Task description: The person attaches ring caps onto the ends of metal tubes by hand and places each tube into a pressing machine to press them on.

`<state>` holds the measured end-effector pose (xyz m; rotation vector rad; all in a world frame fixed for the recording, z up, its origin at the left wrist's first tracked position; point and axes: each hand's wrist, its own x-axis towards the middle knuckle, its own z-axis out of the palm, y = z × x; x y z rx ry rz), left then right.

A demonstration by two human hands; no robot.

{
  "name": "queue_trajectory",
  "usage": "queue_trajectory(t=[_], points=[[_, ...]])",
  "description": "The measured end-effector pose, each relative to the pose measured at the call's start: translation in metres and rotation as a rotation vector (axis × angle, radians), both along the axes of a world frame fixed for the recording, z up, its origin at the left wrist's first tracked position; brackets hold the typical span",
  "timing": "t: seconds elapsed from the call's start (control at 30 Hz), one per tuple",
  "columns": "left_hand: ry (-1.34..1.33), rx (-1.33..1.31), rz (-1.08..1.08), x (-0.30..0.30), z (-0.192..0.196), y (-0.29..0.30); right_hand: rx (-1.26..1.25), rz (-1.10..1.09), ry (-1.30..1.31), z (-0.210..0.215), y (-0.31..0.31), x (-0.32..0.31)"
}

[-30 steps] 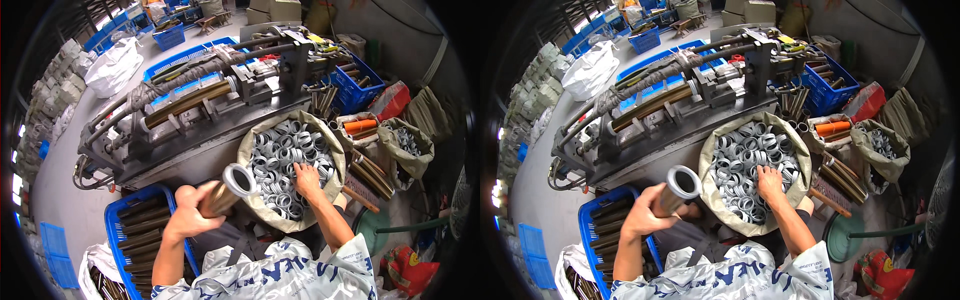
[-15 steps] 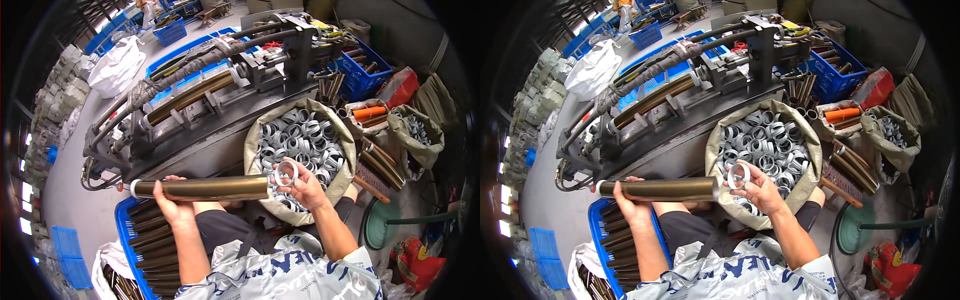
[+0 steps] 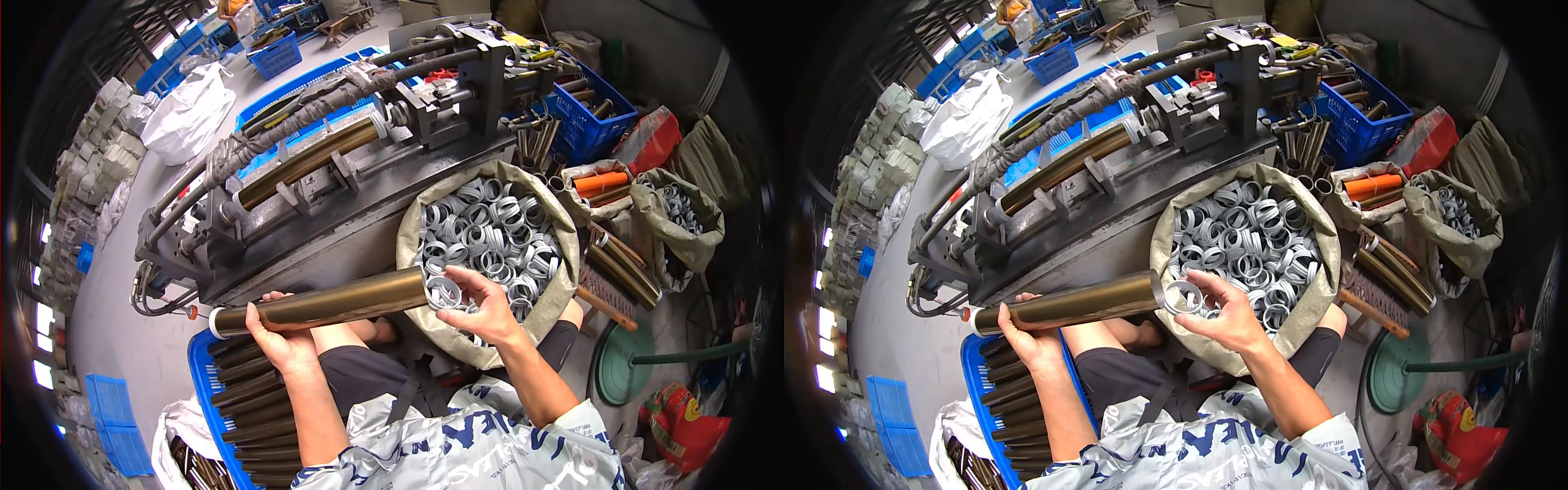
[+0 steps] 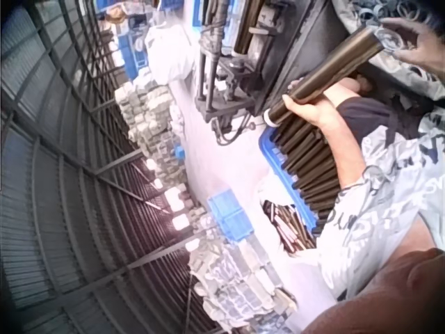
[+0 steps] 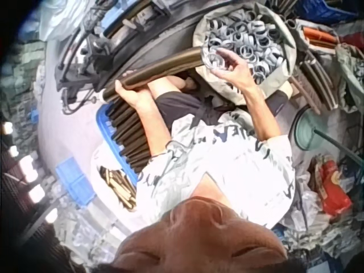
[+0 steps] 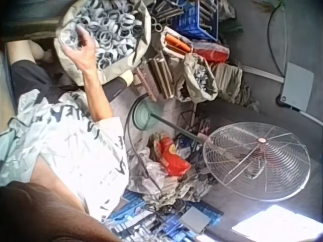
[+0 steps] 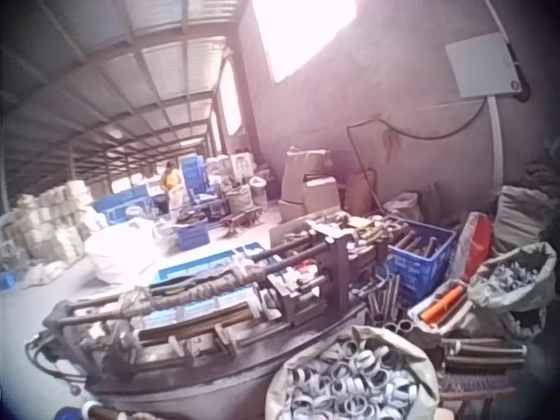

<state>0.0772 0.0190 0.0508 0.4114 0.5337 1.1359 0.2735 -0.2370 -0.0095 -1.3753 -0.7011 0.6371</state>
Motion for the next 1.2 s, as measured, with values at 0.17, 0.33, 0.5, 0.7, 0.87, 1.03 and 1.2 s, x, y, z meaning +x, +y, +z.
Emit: queue_trajectory(t=[0.17, 0.33, 0.5, 0.7, 0.87, 1.03, 1.2], points=[[0.044, 0.043, 0.04, 0.006, -0.001, -0.008, 0.322, 0.038, 0.231, 0.01, 0.006, -0.011], [0.037, 0.084, 0.022, 0.001, 0.0, -0.015, 0.382, 0.041, 0.368, -0.006, 0.009, -0.017], [0.042, 0.078, 0.018, -0.001, 0.005, -0.022, 0.33, 0.026, 0.352, -0.008, 0.01, -0.023], [0.099, 0.083, 0.052, 0.013, -0.011, -0.013, 0.14, -0.034, 0.247, -0.003, 0.015, -0.007], [0.106, 0.087, -0.3, 0.025, -0.034, -0.026, 0.396, 0.131, 0.397, 0.011, 0.031, -0.002], [0.039, 0.08, -0.386, 0.047, -0.033, -0.015, -0.319, -0.303, -0.403, -0.057, -0.01, 0.04], [0.011, 0.116, -0.413, 0.078, -0.03, 0.03, -0.585, -0.308, -0.97, -0.109, -0.037, 0.033]])
